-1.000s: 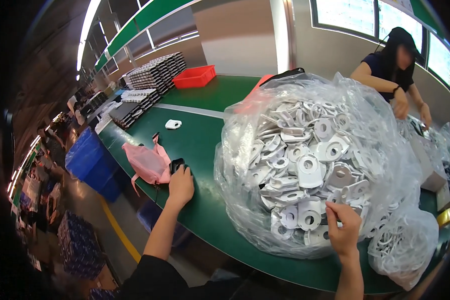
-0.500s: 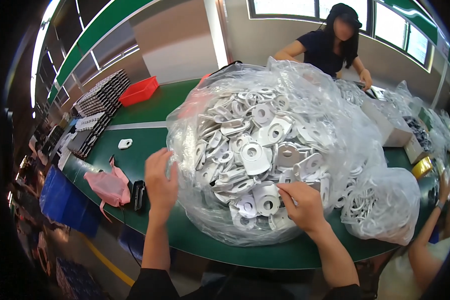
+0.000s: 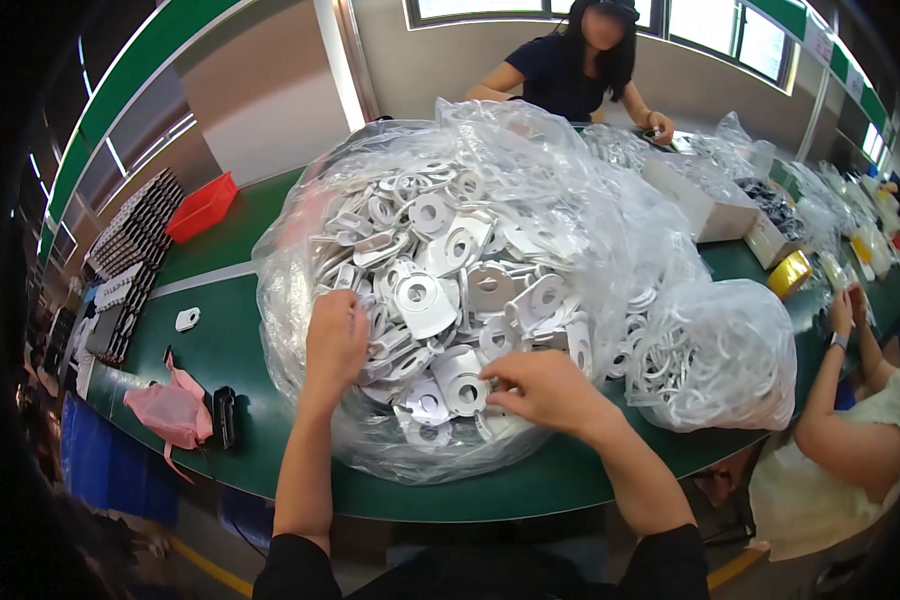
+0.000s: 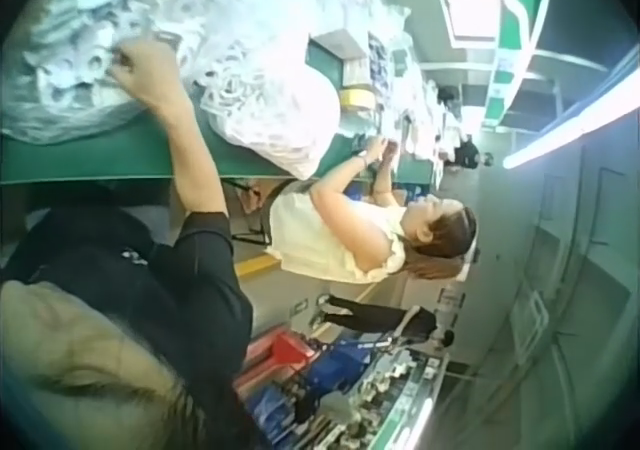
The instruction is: Sort and pack white plastic lighting fixture components into plastic bags at an assembly line.
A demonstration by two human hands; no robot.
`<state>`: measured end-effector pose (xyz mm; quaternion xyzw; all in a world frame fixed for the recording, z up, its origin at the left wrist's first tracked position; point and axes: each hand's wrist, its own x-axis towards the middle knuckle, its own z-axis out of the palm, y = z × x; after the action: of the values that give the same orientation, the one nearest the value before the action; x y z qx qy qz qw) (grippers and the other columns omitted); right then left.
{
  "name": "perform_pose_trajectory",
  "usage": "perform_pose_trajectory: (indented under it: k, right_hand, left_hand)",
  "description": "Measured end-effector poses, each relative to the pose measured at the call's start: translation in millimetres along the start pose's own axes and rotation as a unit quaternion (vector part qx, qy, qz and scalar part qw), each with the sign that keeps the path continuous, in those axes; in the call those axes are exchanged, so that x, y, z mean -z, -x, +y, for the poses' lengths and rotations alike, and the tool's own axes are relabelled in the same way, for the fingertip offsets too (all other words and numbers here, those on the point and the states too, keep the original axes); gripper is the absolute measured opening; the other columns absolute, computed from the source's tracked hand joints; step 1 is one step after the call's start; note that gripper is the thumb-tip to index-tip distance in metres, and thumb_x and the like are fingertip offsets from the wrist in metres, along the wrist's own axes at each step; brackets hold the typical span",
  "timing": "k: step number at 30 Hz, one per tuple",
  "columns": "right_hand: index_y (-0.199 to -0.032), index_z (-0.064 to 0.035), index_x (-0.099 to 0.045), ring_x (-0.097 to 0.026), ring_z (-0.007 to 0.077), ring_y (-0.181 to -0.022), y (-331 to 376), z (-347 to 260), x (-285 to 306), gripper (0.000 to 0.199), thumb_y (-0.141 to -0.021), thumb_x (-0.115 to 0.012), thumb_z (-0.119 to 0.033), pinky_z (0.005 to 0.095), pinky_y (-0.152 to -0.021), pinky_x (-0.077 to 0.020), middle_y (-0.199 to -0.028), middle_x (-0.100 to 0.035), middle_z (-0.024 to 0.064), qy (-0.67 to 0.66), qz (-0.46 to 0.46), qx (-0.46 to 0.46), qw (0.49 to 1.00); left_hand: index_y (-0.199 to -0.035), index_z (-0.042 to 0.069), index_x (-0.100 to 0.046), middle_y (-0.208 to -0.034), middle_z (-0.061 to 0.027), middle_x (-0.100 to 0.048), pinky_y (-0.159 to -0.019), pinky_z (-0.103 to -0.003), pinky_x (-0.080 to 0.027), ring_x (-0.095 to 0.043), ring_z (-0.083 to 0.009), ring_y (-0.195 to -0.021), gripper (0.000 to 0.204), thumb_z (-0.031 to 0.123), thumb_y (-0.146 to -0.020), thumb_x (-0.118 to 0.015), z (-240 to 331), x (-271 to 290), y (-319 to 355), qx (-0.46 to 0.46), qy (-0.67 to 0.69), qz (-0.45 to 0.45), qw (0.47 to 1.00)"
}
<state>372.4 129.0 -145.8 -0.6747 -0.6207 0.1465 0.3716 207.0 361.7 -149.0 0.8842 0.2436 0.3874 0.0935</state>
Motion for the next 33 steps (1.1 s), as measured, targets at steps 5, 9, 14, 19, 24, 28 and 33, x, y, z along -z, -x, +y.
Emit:
perform_pose_trajectory:
  k: [5,9,14,19,24,28,33]
  right_hand:
    - [-0.098,-0.0115,-0.062,-0.060,0.0254,-0.075,3,0,-6,0.022,-0.077,-0.067,-0.014,0.0351,-0.064,-0.0468,-0.082,-0.059,0.0053,0.121,-0.033,0.088,0.988]
    - [-0.096,-0.0116,-0.062,-0.059,0.0257,-0.076,1,-7,10,0.016,-0.080,-0.064,-0.010,0.0347,-0.064,-0.0461,-0.082,-0.057,0.0055,0.054,0.044,0.108,0.992]
    - [-0.100,-0.0048,-0.062,-0.059,0.0213,-0.074,-5,-20,19,0.020,-0.080,-0.064,0.000,0.0304,-0.064,-0.0465,-0.086,-0.060,0.0080,-0.188,0.033,0.171,0.967]
    - [-0.101,-0.0054,-0.064,-0.060,0.0199,-0.078,4,-14,25,0.020,-0.081,-0.065,-0.001,0.0291,-0.066,-0.0474,-0.088,-0.063,0.0080,-0.160,0.091,0.122,0.975]
    - [-0.093,-0.0048,-0.068,-0.061,0.0148,-0.070,11,-5,42,0.020,-0.074,-0.068,0.003,0.0239,-0.058,-0.0459,-0.085,-0.067,0.0060,0.022,0.258,0.077,0.963]
    - [-0.084,-0.0036,-0.066,-0.057,0.0181,-0.061,47,-3,63,0.011,-0.074,-0.068,0.001,0.0277,-0.055,-0.0441,-0.075,-0.064,0.0071,0.134,0.428,-0.042,0.893]
    - [-0.077,-0.0033,-0.062,-0.055,0.0271,-0.087,97,13,72,0.007,-0.070,-0.061,-0.003,0.0358,-0.073,-0.0467,-0.085,-0.058,0.0085,0.420,0.171,-0.139,0.880]
  left_hand:
    - [-0.088,-0.002,-0.053,-0.085,-0.0189,-0.053,-0.071,-0.040,-0.042,-0.051,-0.0342,-0.080,0.012,0.009,-0.087,-0.049,41,17,4,0.081,0.156,0.076,0.981]
    - [-0.086,0.000,-0.057,-0.104,-0.0147,-0.059,-0.086,-0.033,-0.042,-0.057,-0.0261,-0.099,0.007,0.006,-0.086,-0.058,81,27,10,-0.024,0.408,-0.142,0.901]
    - [-0.108,0.003,-0.062,-0.124,-0.0133,-0.055,-0.093,-0.029,-0.039,-0.054,-0.0168,-0.108,0.020,0.008,-0.091,-0.053,90,19,27,0.073,0.569,-0.281,0.770]
    - [-0.129,0.002,-0.048,-0.074,0.0048,-0.055,-0.055,-0.016,-0.032,-0.044,-0.0020,-0.061,0.038,0.009,-0.093,-0.052,110,-9,46,0.250,0.684,-0.289,0.622]
    - [-0.116,-0.001,-0.055,-0.090,-0.0035,-0.065,-0.069,-0.021,-0.047,-0.059,-0.0073,-0.077,0.028,0.014,-0.093,-0.056,95,-18,55,0.328,0.671,-0.343,0.569]
    - [-0.110,0.000,-0.055,-0.096,-0.0085,-0.065,-0.072,-0.025,-0.050,-0.063,-0.0140,-0.082,0.028,0.023,-0.094,-0.054,98,-23,58,0.350,0.683,-0.328,0.550]
    - [-0.112,0.000,-0.051,-0.094,-0.0133,-0.064,-0.068,-0.031,-0.054,-0.066,-0.0219,-0.080,0.035,0.030,-0.095,-0.052,106,-18,60,0.381,0.698,-0.321,0.515]
